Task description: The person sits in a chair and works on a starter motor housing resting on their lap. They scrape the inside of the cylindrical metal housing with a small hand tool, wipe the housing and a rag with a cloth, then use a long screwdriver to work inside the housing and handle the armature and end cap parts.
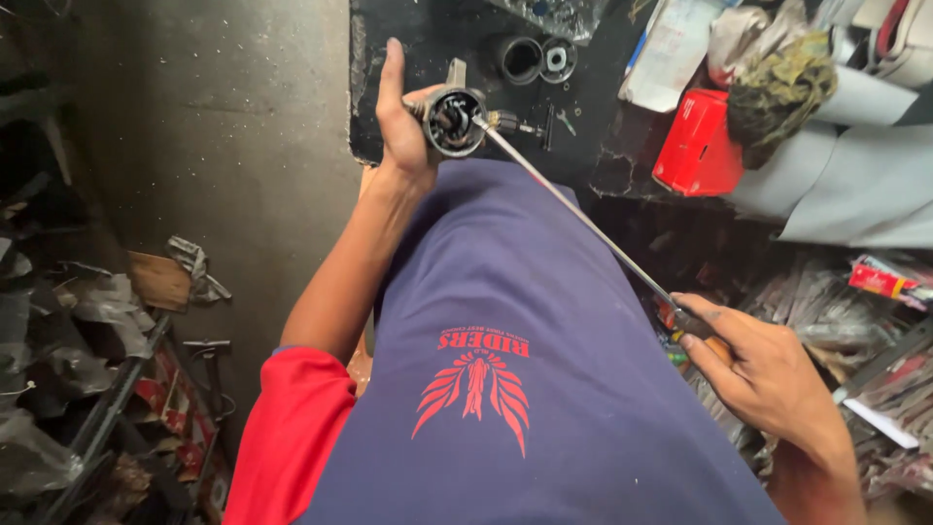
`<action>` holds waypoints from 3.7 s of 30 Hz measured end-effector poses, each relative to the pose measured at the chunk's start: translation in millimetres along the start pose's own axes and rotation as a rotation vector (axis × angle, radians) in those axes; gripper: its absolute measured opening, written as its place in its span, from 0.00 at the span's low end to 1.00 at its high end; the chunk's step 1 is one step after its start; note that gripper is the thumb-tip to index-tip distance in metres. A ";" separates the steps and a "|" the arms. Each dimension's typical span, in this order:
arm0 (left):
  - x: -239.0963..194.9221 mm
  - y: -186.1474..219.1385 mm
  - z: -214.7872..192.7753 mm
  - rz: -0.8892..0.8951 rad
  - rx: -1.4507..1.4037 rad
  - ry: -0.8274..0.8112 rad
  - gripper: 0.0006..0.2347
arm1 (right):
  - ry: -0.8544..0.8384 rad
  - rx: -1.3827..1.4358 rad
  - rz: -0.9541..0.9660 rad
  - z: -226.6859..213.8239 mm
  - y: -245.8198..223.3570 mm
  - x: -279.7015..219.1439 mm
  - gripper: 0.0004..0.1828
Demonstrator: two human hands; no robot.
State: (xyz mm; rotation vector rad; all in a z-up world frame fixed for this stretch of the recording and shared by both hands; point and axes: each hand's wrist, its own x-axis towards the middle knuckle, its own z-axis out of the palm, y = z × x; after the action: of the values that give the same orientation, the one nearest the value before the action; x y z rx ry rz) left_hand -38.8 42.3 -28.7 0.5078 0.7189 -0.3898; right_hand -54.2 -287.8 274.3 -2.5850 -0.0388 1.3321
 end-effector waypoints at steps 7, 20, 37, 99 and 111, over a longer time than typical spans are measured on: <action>-36.3 -16.1 -2.6 -0.157 0.012 -0.017 0.25 | -0.109 -0.121 -0.126 -3.3 24.8 -9.4 0.09; -55.5 -25.0 -8.7 -0.045 0.085 0.084 0.19 | -0.166 -0.145 -0.043 -28.2 -30.0 5.7 0.16; -62.7 3.1 -4.3 0.254 0.730 -0.121 0.19 | -0.504 0.785 0.402 -29.6 56.2 14.7 0.24; 8.7 -31.0 -38.3 -0.388 0.167 -0.092 0.39 | 0.103 -0.015 -0.057 -72.7 -102.5 27.3 0.16; 12.2 -25.5 -46.1 -0.458 0.291 -0.114 0.43 | 0.211 -0.155 -0.711 -104.9 -154.3 68.2 0.24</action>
State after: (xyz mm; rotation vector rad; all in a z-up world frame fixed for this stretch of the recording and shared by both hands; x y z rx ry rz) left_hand -67.2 45.6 -74.6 0.5879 0.6681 -0.9551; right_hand 83.0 -149.2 312.0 -2.4349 -0.9529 0.8108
